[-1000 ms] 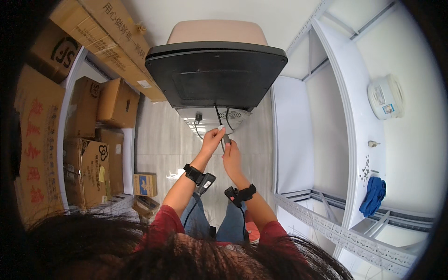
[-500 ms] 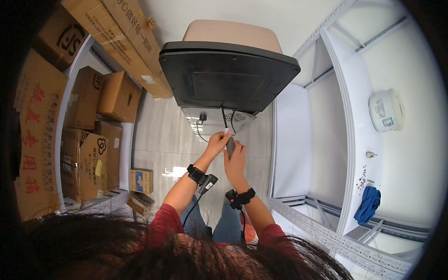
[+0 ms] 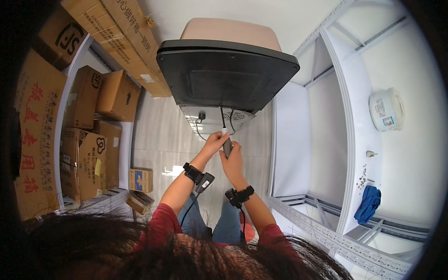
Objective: The person uses a power screwdriver to remove screws from the back panel of a small appliance, then reattaches the panel and tightens the screws. The person handles the appliance and the tool throughout the process.
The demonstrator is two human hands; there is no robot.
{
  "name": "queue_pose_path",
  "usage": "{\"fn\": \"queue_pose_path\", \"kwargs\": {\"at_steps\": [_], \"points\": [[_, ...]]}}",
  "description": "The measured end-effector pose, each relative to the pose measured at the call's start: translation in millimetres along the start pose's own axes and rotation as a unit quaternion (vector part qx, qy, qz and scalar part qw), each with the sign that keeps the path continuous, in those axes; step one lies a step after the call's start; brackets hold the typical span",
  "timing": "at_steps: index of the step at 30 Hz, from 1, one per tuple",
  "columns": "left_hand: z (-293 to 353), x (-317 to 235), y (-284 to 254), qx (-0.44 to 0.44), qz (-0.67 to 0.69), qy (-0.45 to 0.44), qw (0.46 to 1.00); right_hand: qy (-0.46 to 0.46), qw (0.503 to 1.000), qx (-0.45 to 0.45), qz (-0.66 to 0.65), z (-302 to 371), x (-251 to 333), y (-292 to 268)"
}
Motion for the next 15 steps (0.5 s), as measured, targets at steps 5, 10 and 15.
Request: {"fn": "queue_pose_path", "kwargs": {"at_steps": [5,10,15], "points": [[-10.2,17.9,-6.5,0.014,-0.008,0.022,1.000,0.029,0.992,0.043,-0.118,-2.7,-12.3,19.3],[-9.0,12.3,-3.6,-0.019,-0.065,0.039,0.997,0.033,0.997,0.034,-0.065,-1.5,-11.3,18.6],[-5.9,4.9,-2.8,-0.029,-0.093,0.042,0.994,-0.078,0.995,-0.064,0.012,-1.8,-6.0,10.4]]}}
Point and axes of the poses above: each hand's wrist, its own z-axis away from the middle knuckle, its own y-axis out of the palm, x = y × z, the point moved 4 cm from there along -z, towards the middle knuckle, and after that the axes turned 5 degrees about z, right-handed, at the moved point
